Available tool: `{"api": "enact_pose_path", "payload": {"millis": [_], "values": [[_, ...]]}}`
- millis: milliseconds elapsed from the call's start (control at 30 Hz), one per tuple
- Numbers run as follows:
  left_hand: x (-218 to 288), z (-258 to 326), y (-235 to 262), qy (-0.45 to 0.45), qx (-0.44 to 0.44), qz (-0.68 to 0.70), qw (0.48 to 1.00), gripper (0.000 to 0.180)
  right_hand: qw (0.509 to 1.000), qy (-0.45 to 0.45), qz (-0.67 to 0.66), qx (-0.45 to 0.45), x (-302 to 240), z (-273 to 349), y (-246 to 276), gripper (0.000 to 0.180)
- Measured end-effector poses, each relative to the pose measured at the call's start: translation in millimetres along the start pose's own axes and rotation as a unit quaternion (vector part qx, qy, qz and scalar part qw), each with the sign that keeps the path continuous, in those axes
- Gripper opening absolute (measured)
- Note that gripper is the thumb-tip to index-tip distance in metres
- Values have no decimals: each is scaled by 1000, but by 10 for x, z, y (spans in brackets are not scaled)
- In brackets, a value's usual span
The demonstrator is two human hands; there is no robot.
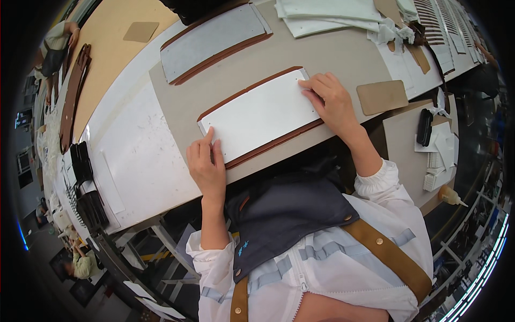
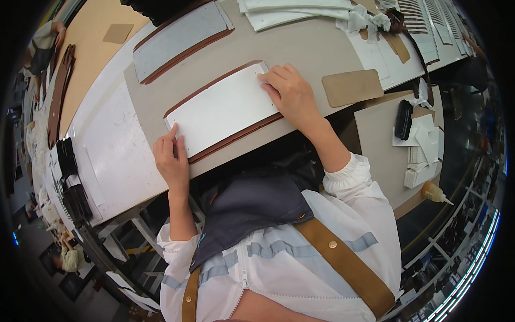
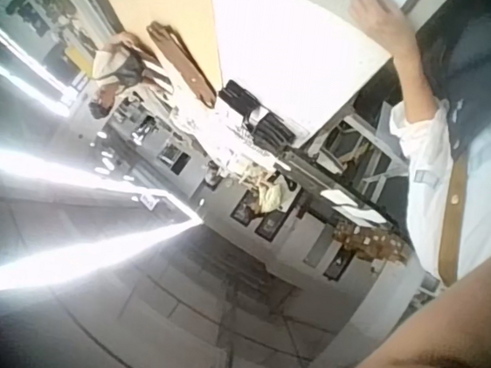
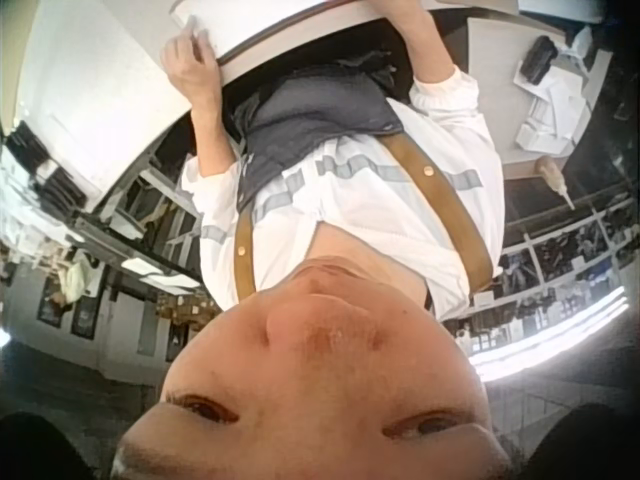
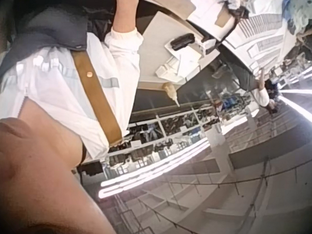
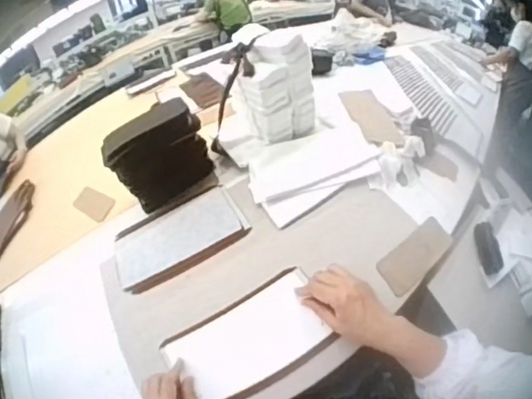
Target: The person assembles leather goods by placing white rectangular inserts into brown leather pieces on a workbench. They repeatedly pick up the components, align them, and press them together before stacking the finished units. The process involves handling multiple identical items in a repetitive assembly line fashion.
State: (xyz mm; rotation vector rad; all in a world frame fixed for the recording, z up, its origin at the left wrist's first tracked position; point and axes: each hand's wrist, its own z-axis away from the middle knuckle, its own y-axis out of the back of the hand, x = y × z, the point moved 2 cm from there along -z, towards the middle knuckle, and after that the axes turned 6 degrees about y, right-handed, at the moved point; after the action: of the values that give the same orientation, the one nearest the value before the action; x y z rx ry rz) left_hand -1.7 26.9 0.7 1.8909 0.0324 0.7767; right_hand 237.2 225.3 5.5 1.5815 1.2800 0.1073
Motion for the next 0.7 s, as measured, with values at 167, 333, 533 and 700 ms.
{"api": "enact_pose_path", "payload": {"millis": [167,333,533,700], "values": [[-2,11,-12,-16,14,-11,1000,31,999,23,14,26,7,26,-28,16],[-20,14,-26,-5,12,3,1000,31,999,-4,-16,32,26,39,-39,14],[-11,41,-42,-2,22,-23,999,32,999,13,17,43,47,38,-82,13],[-77,80,-5,33,10,22,999,31,1000,-9,2,28,51,64,-78,19]]}}
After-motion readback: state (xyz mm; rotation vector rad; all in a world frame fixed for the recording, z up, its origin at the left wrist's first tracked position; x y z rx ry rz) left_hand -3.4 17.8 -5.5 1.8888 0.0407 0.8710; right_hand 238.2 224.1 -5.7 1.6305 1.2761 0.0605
